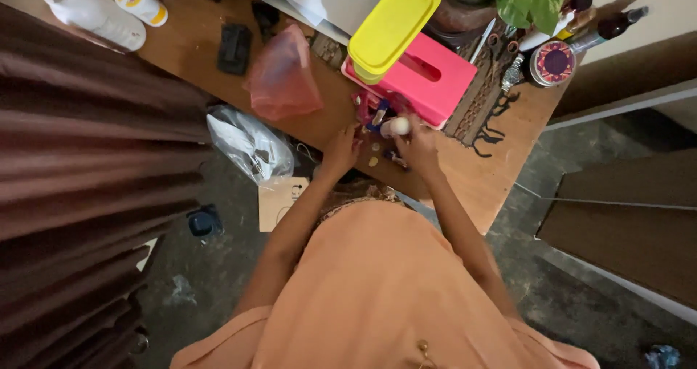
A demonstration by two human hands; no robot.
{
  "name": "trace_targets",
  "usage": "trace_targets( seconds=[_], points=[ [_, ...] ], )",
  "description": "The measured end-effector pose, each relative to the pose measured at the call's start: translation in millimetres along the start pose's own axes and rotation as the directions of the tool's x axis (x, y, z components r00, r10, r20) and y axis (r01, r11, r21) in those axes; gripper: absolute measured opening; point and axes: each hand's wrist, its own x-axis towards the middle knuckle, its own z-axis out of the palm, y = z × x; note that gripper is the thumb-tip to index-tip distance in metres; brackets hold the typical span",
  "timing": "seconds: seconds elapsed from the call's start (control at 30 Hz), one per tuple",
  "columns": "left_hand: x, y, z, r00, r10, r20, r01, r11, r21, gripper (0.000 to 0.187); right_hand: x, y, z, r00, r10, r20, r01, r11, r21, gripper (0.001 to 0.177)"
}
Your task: The person is organizing and preparing to clean a desk, moving various containers and bottles and handling a cleaning cloth.
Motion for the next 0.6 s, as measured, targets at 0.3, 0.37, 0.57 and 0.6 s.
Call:
trace_targets(
  seconds=[0.3, 0.37, 0.57, 0.6],
  points=[
    [5, 12, -6, 0.978, 0.17, -0.125, -0.142, 0.968, 0.205, 0.044, -17, 101, -78, 0.852, 0.271, -0.448, -0.096, 0.922, 0.375, 0.049],
    [5, 18, 1, 0.943, 0.332, 0.005, -0.301, 0.851, 0.431, 0.031, -13, 120, -114, 0.817, 0.308, -0.488, -0.312, 0.947, 0.075, 0.049],
    [17, 1, 32, 0.96, 0.215, 0.182, -0.279, 0.818, 0.503, 0.03, 46, 207, -130, 0.784, 0.312, -0.536, -0.413, 0.908, -0.075, 0.057],
    [17, 10, 25, 0.958, 0.223, 0.178, -0.284, 0.817, 0.502, 0.03, 60, 209, -133, 0.781, 0.308, -0.543, -0.411, 0.908, -0.077, 0.057]
  ],
)
